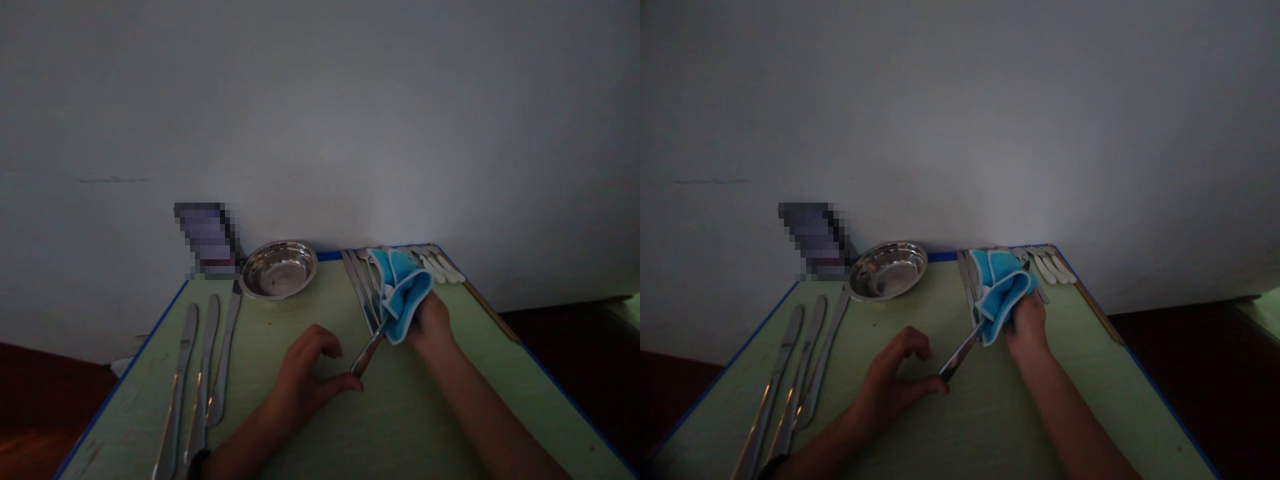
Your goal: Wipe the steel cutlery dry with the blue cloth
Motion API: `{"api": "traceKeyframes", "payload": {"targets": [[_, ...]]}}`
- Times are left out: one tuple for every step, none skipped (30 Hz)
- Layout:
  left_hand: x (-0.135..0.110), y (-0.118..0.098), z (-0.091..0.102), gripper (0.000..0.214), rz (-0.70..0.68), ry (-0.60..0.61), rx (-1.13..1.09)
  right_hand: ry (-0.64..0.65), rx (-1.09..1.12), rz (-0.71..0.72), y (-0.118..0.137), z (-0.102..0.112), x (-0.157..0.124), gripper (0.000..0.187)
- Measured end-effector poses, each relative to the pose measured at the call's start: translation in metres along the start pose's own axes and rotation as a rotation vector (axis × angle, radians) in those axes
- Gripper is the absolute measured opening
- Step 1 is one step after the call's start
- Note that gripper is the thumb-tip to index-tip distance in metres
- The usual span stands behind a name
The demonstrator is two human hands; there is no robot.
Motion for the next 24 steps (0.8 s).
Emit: {"api": "traceKeyframes", "payload": {"targets": [[0.0, 0.003, 0.004, 0.042, 0.016, -0.048, 0.015, 0.0, -0.001, -0.036, -0.006, -0.003, -0.004, 0.018], [0.0, 0.006, 0.007, 0.043, 0.037, -0.083, 0.026, 0.013, -0.004, -0.075, -0.014, -0.008, -0.008, 0.019], [0.0, 0.01, 0.009, 0.044, 0.057, -0.11, 0.032, 0.041, -0.006, -0.109, -0.02, -0.013, -0.012, 0.019], [-0.001, 0.013, 0.011, 0.045, 0.072, -0.129, 0.035, 0.082, -0.008, -0.132, -0.026, -0.02, -0.015, 0.02], [-0.001, 0.015, 0.012, 0.047, 0.085, -0.139, 0.034, 0.122, -0.008, -0.149, -0.03, -0.026, -0.018, 0.02], [-0.001, 0.017, 0.012, 0.049, 0.094, -0.142, 0.027, 0.152, -0.01, -0.165, -0.032, -0.03, -0.021, 0.021], [-0.002, 0.018, 0.011, 0.049, 0.093, -0.139, 0.01, 0.168, -0.018, -0.175, -0.033, -0.032, -0.022, 0.022], [-0.003, 0.018, 0.01, 0.047, 0.087, -0.13, -0.017, 0.172, -0.035, -0.178, -0.031, -0.032, -0.023, 0.024], [-0.003, 0.017, 0.009, 0.041, 0.08, -0.12, -0.052, 0.169, -0.065, -0.175, -0.027, -0.031, -0.023, 0.025], [-0.004, 0.016, 0.009, 0.033, 0.078, -0.114, -0.091, 0.171, -0.103, -0.169, -0.022, -0.03, -0.023, 0.026], [-0.003, 0.015, 0.011, 0.023, 0.084, -0.118, -0.125, 0.182, -0.143, -0.161, -0.016, -0.03, -0.023, 0.027], [-0.002, 0.015, 0.015, 0.015, 0.104, -0.134, -0.146, 0.2, -0.182, -0.156, -0.011, -0.03, -0.022, 0.028], [0.002, 0.015, 0.021, 0.01, 0.139, -0.157, -0.15, 0.224, -0.216, -0.159, -0.008, -0.031, -0.022, 0.028], [0.006, 0.016, 0.029, 0.009, 0.186, -0.19, -0.14, 0.252, -0.243, -0.171, -0.007, -0.032, -0.022, 0.028], [0.013, 0.016, 0.039, 0.01, 0.236, -0.222, -0.111, 0.287, -0.262, -0.189, -0.007, -0.035, -0.022, 0.028], [0.022, 0.015, 0.049, 0.013, 0.279, -0.245, -0.08, 0.327, -0.276, -0.208, -0.009, -0.039, -0.022, 0.028], [0.032, 0.015, 0.061, 0.017, 0.315, -0.268, -0.05, 0.374, -0.29, -0.222, -0.012, -0.044, -0.023, 0.028], [0.044, 0.013, 0.07, 0.022, 0.339, -0.256, -0.029, 0.429, -0.306, -0.227, -0.014, -0.051, -0.023, 0.029], [0.057, 0.011, 0.076, 0.026, 0.348, -0.216, -0.014, 0.494, -0.332, -0.222, -0.016, -0.06, -0.023, 0.028], [0.07, 0.01, 0.079, 0.029, 0.358, -0.141, 0.013, 0.566, -0.371, -0.204, -0.015, -0.07, -0.024, 0.028], [0.081, 0.008, 0.083, 0.033, 0.36, -0.087, 0.035, 0.645, -0.428, -0.174, -0.014, -0.081, -0.025, 0.027], [0.089, 0.006, 0.086, 0.037, 0.363, -0.042, 0.035, 0.729, -0.506, -0.134, -0.011, -0.093, -0.027, 0.026], [0.095, 0.004, 0.087, 0.034, 0.359, 0.001, 0.043, 0.813, -0.596, -0.085, -0.007, -0.105, -0.03, 0.026], [0.099, 0.003, 0.09, 0.032, 0.36, 0.011, 0.043, 0.886, -0.687, -0.029, -0.002, -0.117, -0.032, 0.026]]}}
Point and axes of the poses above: each hand's wrist, its own x-axis towards the middle knuckle, its own z-axis out of the back of the hand, y = z × x, the point moved 10 cm from there along x, towards the middle knuckle, and after that the axes turned 9 degrees about y, right-handed, at the moved point
